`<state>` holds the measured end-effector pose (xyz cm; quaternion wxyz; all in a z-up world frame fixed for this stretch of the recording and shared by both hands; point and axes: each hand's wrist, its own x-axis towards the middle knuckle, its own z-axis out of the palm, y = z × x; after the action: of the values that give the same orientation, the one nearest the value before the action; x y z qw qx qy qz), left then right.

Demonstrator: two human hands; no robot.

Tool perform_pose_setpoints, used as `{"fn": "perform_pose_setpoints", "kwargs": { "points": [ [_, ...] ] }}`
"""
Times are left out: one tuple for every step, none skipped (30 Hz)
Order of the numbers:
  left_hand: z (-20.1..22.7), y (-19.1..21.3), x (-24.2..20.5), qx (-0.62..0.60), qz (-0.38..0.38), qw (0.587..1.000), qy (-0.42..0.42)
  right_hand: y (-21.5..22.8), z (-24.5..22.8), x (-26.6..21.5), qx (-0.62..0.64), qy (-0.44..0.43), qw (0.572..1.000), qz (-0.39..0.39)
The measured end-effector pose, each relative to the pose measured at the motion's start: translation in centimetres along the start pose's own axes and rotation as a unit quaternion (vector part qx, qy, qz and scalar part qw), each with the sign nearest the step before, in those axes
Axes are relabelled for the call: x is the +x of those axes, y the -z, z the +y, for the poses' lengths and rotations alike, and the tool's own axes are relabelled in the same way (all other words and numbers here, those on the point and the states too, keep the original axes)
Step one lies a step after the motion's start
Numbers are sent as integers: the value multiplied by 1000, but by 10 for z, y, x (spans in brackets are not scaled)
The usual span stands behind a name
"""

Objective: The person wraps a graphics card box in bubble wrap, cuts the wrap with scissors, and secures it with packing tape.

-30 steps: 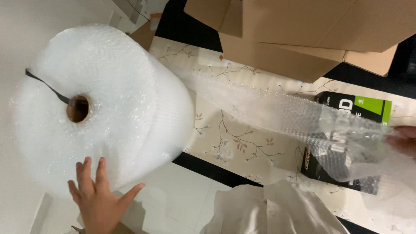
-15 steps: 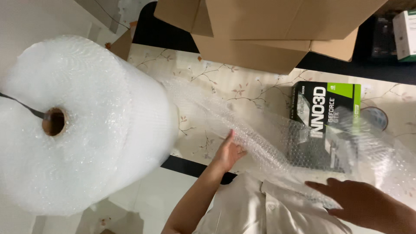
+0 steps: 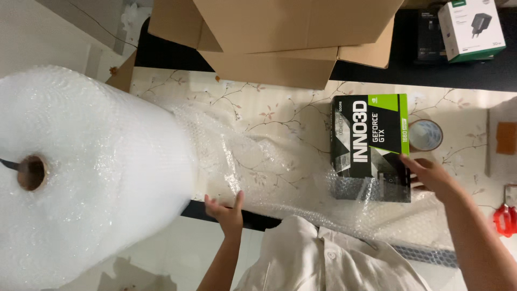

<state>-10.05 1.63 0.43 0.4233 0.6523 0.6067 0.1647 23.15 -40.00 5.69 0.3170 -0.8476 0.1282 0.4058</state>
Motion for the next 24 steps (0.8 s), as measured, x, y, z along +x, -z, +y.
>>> {"fn": "perform_pose_setpoints", "kwargs": {
  "points": [
    [-19, -2, -1, 104, 72, 966, -225, -11, -8, -2, 55, -19, 998, -20],
    [-3, -1, -8, 104, 72, 966, -223, -15, -8, 5, 54, -19, 998, -21],
    [11, -1, -15, 162, 19, 906, -390, -20, -8, 12, 45, -25, 999, -1],
    [26, 1, -22, 213, -37, 812, -542, -26, -8, 19, 35, -31, 999, 18],
    [40, -11, -31, 214, -37, 813, -540, -28, 0, 28, 33, -32, 999, 17],
    [54, -23, -38, 190, -170, 784, -566, -32, 6, 38, 84, 0, 996, 9],
    [69, -35, -46, 163, -300, 739, -581, -34, 12, 48, 134, 31, 990, 2],
    [93, -45, -60, 162, -299, 740, -581, -40, 0, 32, 134, 32, 991, 2],
    [117, -55, -75, 129, -417, 791, -429, -45, -12, 16, 165, 64, 984, 18],
    [142, -66, -89, 89, -520, 808, -262, -49, -25, 0, 196, 97, 975, 36],
    [139, -85, -94, 88, -519, 808, -263, -54, -27, 0, 196, 98, 975, 37],
    [137, -104, -99, 71, -522, 822, -218, -59, -29, -1, 218, 108, 970, 25],
    [134, -123, -104, 54, -524, 833, -172, -64, -31, -2, 240, 118, 964, 13],
    [143, -120, -106, 52, -525, 832, -174, -56, -35, -8, 240, 119, 963, 16],
    [153, -117, -107, 11, -526, 834, -168, -47, -40, -15, 267, 98, 959, 10],
    [162, -115, -109, -30, -527, 834, -161, -38, -44, -21, 294, 77, 953, 4],
    [151, -121, -99, -32, -529, 832, -163, -24, -49, -30, 295, 78, 952, 7],
    [138, -125, -91, -64, -545, 813, -195, -13, -52, -39, 277, 171, 944, 49],
    [125, -129, -83, -96, -558, 792, -227, -1, -55, -48, 255, 261, 927, 90],
    [125, -131, -78, -94, -561, 791, -226, 24, -48, -55, 257, 259, 927, 92],
    [126, -133, -74, 76, -543, 779, -305, 50, -40, -61, 192, 312, 923, 120],
    [128, -135, -69, 242, -505, 739, -374, 76, -34, -67, 127, 362, 911, 148],
    [133, -142, -72, 242, -508, 736, -376, 97, -25, -67, 129, 360, 912, 151],
    [137, -147, -75, 323, -467, 718, -402, 113, -16, -69, 115, 361, 913, 149]
  ]
}}
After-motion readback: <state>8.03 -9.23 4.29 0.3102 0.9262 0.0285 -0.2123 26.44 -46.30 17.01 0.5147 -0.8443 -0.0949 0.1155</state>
